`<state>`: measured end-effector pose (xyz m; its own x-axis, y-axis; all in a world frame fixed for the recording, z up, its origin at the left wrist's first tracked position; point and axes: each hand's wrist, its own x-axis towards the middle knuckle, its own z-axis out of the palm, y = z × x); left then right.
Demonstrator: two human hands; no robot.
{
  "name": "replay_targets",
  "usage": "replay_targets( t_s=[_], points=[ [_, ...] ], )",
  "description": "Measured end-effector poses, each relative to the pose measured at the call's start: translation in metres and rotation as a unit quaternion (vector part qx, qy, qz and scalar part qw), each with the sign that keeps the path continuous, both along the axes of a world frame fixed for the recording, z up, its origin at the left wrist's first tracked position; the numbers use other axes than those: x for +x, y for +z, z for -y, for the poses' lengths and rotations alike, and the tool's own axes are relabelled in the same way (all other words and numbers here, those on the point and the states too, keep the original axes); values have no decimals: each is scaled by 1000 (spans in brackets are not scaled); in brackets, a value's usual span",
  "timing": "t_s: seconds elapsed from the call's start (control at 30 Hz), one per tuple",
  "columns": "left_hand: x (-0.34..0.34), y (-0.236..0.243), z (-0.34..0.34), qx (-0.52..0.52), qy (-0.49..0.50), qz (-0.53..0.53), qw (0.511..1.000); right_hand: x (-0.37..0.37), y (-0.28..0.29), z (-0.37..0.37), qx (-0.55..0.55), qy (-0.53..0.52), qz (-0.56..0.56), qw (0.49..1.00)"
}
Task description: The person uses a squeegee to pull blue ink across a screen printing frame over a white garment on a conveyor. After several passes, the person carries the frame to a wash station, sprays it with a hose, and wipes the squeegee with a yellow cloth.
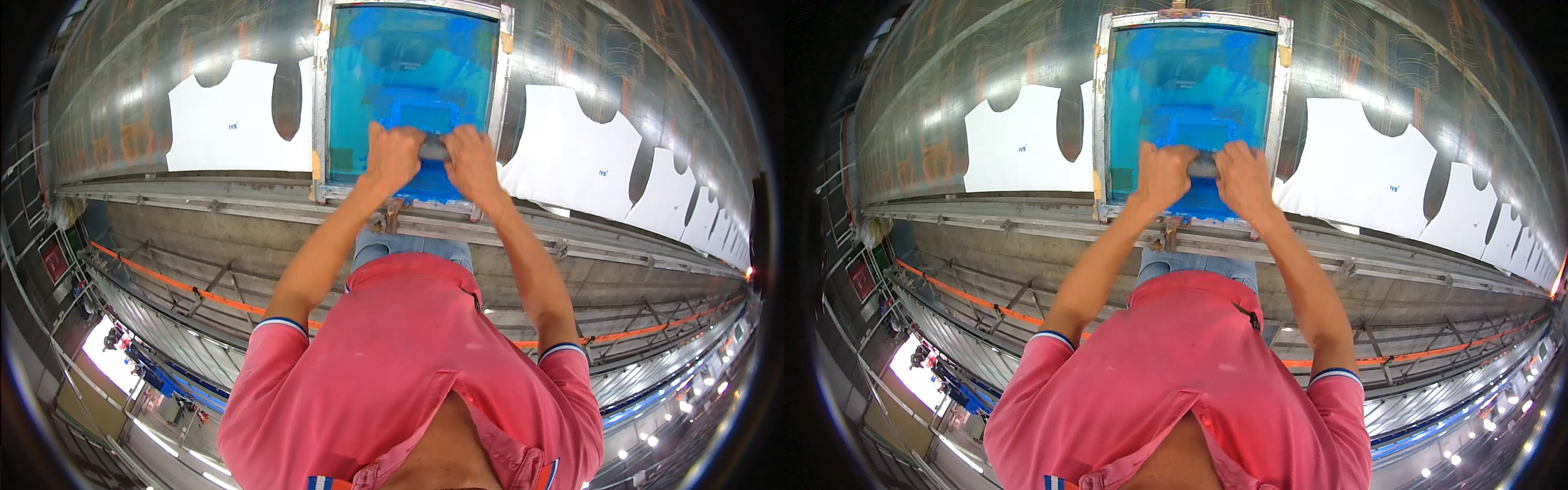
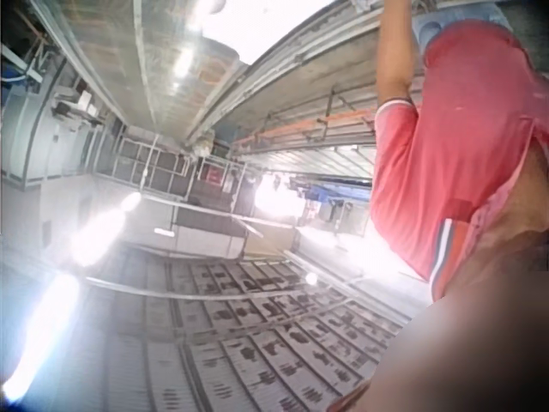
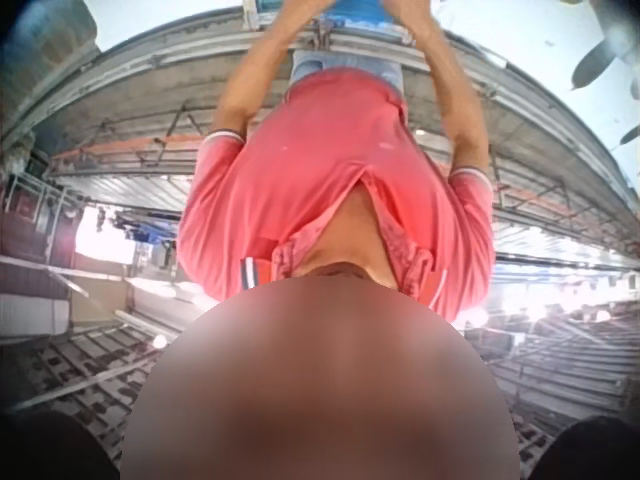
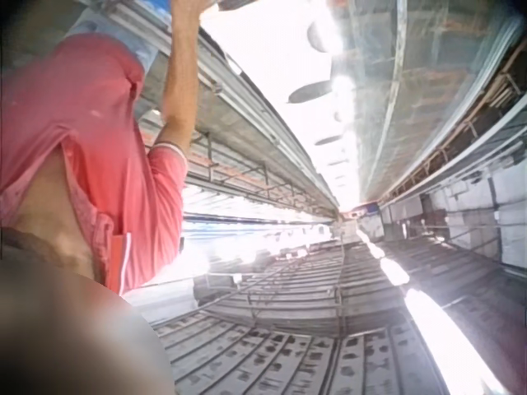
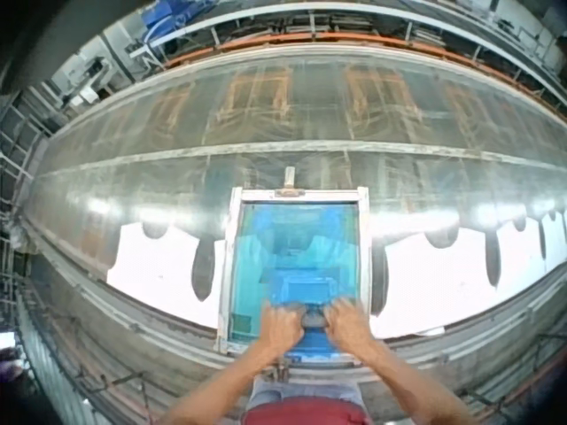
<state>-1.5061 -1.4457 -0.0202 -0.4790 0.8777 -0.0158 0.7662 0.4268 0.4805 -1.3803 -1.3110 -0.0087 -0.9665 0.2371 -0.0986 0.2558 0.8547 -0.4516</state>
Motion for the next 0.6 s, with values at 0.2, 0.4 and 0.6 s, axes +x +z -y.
replay_targets(
  t_s=[0.2, 0.4, 0.6],
  points=[
    [-17, 9, -12, -122, -25, 18, 992, -11, 15, -15, -17, 1, 46, 999],
    [-37, 1, -28, -73, -47, -8, 996, -26, -2, -25, -11, -10, -17, 1000],
    [3, 13, 11, -159, -54, 51, 984, 11, 4, 10, -38, -14, 14, 999]
  ],
)
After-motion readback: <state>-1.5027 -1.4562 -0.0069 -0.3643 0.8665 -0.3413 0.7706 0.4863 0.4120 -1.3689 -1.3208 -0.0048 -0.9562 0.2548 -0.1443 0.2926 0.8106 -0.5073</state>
